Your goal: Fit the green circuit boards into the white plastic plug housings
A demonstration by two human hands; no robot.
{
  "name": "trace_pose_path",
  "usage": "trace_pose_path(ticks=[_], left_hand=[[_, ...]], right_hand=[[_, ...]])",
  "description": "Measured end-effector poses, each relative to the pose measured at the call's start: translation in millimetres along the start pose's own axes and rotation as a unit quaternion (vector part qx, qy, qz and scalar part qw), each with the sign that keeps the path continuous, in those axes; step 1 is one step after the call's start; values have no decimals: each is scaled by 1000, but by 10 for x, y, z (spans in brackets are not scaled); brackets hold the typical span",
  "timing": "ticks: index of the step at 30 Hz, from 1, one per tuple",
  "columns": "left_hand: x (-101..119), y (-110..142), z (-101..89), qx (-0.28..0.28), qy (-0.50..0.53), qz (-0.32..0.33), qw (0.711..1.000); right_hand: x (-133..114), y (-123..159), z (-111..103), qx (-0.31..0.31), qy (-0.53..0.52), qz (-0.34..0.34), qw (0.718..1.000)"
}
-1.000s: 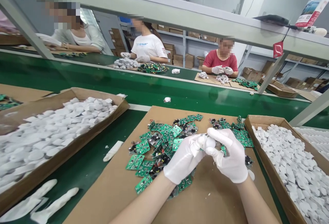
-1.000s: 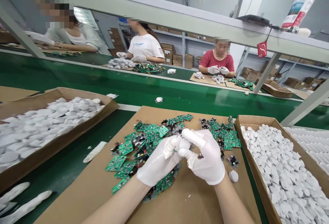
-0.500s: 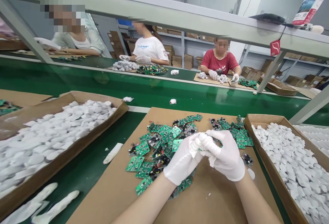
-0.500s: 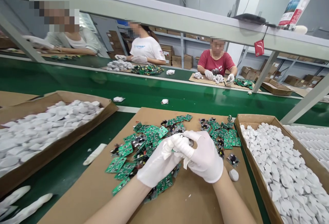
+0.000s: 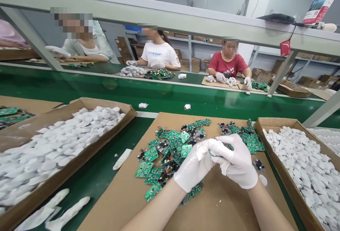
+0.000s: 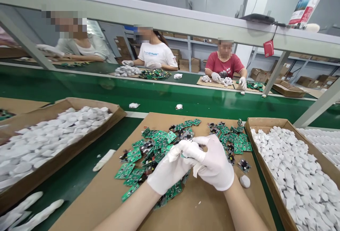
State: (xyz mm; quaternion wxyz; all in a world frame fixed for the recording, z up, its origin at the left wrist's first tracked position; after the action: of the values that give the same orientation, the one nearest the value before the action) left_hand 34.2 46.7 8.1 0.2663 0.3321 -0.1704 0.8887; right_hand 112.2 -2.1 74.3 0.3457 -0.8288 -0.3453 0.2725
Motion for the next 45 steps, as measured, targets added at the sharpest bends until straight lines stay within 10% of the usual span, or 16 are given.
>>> trace_pose_path(ticks=[45], left_hand=[[294,147,49,-51,-154,83,983]], right_hand=[[16,285,171,153,-276,94,944]])
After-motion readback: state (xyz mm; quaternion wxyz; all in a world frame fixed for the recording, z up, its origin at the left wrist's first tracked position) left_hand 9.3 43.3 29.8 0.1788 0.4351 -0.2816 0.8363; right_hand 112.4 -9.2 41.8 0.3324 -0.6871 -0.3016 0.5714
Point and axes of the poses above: each hand's wrist, its own y-axis away from the middle knuckle, its own z-axis out of the palm, x = y × z, the point moved 6 cm from there along -y, towards the middle knuckle, and after that the axes turned 3 degrees about -x, right-handed, at the moved point
